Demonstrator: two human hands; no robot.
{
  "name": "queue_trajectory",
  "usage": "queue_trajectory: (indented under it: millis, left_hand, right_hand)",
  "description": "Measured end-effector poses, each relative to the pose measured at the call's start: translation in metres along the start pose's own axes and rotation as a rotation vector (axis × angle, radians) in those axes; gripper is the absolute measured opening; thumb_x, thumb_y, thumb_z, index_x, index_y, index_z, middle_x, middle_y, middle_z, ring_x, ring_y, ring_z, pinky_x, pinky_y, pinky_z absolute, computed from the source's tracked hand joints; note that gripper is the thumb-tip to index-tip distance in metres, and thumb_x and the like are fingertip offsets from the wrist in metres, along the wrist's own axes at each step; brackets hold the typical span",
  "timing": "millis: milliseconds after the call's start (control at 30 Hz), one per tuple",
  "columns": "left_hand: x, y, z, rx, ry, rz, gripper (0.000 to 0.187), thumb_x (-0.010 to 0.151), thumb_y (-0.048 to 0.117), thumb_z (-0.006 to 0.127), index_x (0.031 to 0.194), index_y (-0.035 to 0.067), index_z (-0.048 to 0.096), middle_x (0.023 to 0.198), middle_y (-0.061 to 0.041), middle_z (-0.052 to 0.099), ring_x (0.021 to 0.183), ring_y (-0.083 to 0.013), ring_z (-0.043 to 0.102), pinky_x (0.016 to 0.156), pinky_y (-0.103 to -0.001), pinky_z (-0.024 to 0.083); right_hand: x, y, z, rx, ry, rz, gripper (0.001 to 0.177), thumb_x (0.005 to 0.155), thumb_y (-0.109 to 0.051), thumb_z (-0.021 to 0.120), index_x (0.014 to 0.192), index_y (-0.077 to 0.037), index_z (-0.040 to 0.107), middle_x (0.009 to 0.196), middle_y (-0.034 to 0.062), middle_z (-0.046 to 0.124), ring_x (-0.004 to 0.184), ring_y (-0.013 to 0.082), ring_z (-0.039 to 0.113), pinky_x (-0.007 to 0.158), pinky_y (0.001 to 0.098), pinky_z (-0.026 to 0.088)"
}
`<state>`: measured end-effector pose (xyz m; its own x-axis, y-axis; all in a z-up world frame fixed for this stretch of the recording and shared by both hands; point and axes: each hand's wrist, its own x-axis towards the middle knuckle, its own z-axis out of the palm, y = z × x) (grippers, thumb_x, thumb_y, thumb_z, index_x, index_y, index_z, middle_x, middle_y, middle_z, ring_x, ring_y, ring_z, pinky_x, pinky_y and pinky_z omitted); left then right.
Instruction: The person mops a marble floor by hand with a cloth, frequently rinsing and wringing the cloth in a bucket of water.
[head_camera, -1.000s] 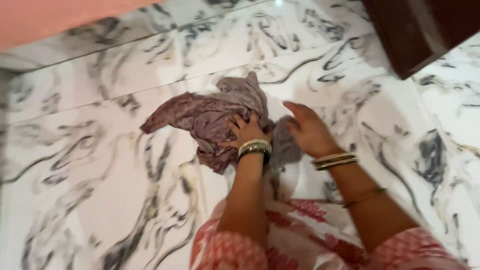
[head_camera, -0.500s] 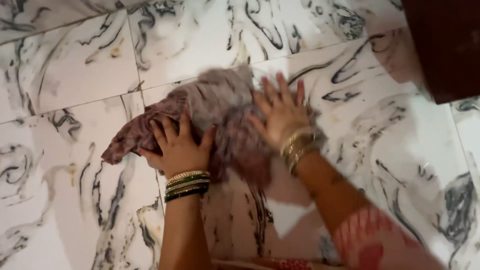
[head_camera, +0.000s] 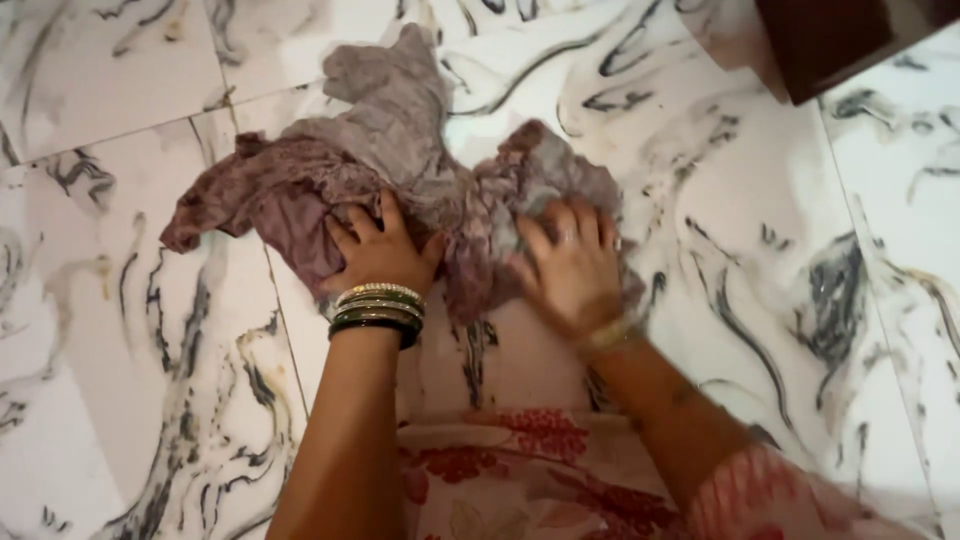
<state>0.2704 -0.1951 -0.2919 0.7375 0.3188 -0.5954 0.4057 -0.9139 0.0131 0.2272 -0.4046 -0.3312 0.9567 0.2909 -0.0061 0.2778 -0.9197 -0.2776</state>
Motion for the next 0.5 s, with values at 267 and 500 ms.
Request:
queue_trajectory:
  millis: [267,500]
  left_hand:
    - [0.035,-0.01,-0.002,0.043,0.166,0.014,0.096,0.087,0.078,0.046,0.161,0.029,0.01,0.168,-0.012,0.01,0.154,-0.0362,0.008,0.105,-0.084,0.013]
    - [0.082,-0.018,0.013,-0.015,0.523,0.046,0.086,0.09,0.075,0.041,0.159,0.024,0.033,0.165,-0.016,0.027,0.151,-0.0384,0.021,0.109,-0.081,0.004]
  right_hand:
    - [0.039,0.003,-0.006,-0.165,-0.173,0.062,0.093,0.083,-0.067,0.06,0.158,-0.021,0.029,0.162,0.0219,0.024,0.152,0.0421,0.013,0.121,0.0625,0.005]
    - [0.173,0.022,-0.008,-0.173,-0.236,0.01,0.088,0.088,-0.07,0.057,0.159,-0.03,0.026,0.167,0.014,0.015,0.153,0.0411,0.004,0.12,0.0646,0.008]
